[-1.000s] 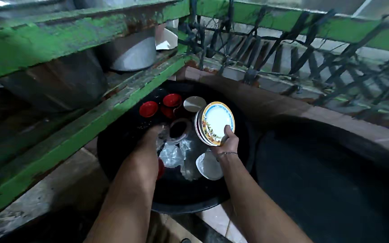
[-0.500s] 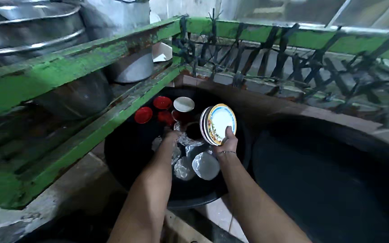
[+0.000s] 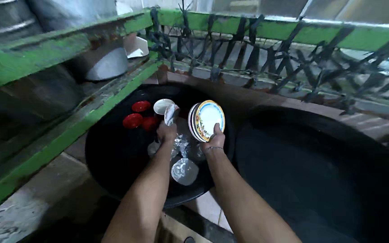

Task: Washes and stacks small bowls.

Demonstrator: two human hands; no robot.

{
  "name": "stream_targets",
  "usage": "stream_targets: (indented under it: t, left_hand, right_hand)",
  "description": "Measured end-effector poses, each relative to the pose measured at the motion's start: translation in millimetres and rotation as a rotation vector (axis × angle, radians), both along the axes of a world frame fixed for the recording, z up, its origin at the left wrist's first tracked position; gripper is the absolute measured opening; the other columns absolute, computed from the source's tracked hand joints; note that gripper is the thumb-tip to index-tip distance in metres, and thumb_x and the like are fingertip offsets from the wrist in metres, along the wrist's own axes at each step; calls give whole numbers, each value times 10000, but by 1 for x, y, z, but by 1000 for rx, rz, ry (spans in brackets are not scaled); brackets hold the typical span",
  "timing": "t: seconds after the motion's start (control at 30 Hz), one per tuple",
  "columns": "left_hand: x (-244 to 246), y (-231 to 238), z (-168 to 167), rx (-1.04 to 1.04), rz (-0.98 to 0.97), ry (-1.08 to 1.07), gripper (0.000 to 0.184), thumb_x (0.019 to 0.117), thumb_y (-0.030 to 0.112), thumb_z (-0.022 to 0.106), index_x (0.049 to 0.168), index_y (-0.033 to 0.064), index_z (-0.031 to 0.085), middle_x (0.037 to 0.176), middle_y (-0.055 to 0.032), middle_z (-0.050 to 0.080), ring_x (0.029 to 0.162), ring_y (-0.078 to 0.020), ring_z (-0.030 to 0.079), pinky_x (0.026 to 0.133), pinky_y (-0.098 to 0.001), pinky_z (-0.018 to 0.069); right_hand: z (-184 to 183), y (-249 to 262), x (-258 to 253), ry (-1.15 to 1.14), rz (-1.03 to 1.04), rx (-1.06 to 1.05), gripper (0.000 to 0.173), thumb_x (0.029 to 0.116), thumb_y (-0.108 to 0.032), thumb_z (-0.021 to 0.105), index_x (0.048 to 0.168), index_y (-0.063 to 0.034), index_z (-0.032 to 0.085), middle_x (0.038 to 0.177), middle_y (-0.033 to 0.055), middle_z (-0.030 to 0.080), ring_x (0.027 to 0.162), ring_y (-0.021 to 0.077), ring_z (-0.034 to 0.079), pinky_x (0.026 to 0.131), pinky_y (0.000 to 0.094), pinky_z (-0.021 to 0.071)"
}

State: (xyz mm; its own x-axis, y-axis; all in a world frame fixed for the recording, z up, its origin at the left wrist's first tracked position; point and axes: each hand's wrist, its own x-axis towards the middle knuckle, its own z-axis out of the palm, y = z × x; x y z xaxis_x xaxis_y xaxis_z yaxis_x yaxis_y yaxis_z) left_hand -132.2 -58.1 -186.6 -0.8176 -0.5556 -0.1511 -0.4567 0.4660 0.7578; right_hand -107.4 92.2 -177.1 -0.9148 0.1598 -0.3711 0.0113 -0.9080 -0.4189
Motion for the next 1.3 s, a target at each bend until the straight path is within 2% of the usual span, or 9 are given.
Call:
stream_targets:
  t: [0.17, 0.23, 0.33, 0.5, 0.67, 0.83, 1.07, 1.23, 1.3]
  left_hand:
    - [17, -41, 57, -283, -100, 183, 496, 1037, 284, 583, 1483, 95, 474, 1128, -288, 699, 1070, -482, 684, 919, -661, 530]
    - [30, -53, 76, -403, -83, 265, 497, 1048, 302, 571, 1499, 139, 440, 1074, -268, 715, 1008, -478, 703, 865, -656, 542]
    - [41, -68, 85, -499, 6, 314, 515, 1069, 407, 518, 1475, 97, 460, 1010, -265, 722, 954, -480, 713, 820, -654, 544]
    - [52, -59, 69, -81, 115, 343, 465, 1093, 348, 501, 1437, 36, 474, 1104, -267, 695, 1023, -426, 700, 903, -610, 545]
    - [61, -11, 41, 160, 40, 471, 456, 1083, 376, 515, 1472, 137, 521, 1310, -185, 665, 1201, -338, 649, 1028, -598, 499]
    - [52, -16, 18, 237, 120, 402, 473, 1089, 453, 468, 1349, 93, 630, 1240, -189, 692, 1183, -337, 650, 1029, -598, 488]
    - [61, -27, 20, 235, 328, 201, 564, 1086, 494, 455, 1316, 2, 608, 1212, -268, 668, 1160, -414, 641, 992, -608, 493]
    - [60, -36, 16, 238, 422, 218, 558, 1080, 511, 457, 1313, 33, 628, 1203, -255, 684, 1133, -417, 660, 969, -616, 506]
    - [57, -47, 9, 227, 489, 203, 545, 1091, 507, 424, 1293, 55, 652, 1203, -240, 693, 1128, -410, 667, 956, -611, 512]
  right_hand:
    - [4, -3, 1, -11, 22, -8, 476, 1080, -419, 458, 1458, -130, 457, 1369, 137, 596, 1244, 280, 612, 997, 531, 543]
    - [2, -4, -1, -6, 31, -8, 481, 1077, -423, 465, 1457, -128, 464, 1361, 144, 604, 1231, 286, 622, 993, 535, 546]
    - [5, -5, -1, 24, 55, -7, 465, 1077, -423, 459, 1437, -130, 480, 1320, 134, 625, 1190, 270, 642, 965, 518, 560]
    - [3, -10, -1, 126, 193, -2, 462, 1080, -407, 447, 1448, -129, 472, 1302, 154, 645, 1174, 291, 658, 957, 533, 565]
    - [6, -15, 7, 119, 341, 41, 448, 1070, -350, 491, 1446, -109, 470, 1287, 164, 654, 1161, 299, 665, 967, 525, 565]
    - [0, -15, 11, 63, 537, 231, 510, 1066, -415, 502, 1454, -85, 479, 1274, 174, 672, 1140, 300, 682, 953, 507, 580]
    - [-11, -27, 12, -124, 460, 458, 511, 1021, -328, 632, 1402, -13, 505, 1289, 195, 627, 1160, 304, 637, 962, 514, 551]
    - [-11, -27, 10, -186, 278, 466, 398, 1001, -310, 674, 1246, -21, 551, 1056, 142, 592, 948, 250, 602, 854, 465, 545]
    - [-7, -21, 10, -197, 248, 394, 413, 1027, -308, 631, 1304, -23, 522, 1109, 155, 589, 988, 258, 607, 877, 468, 551]
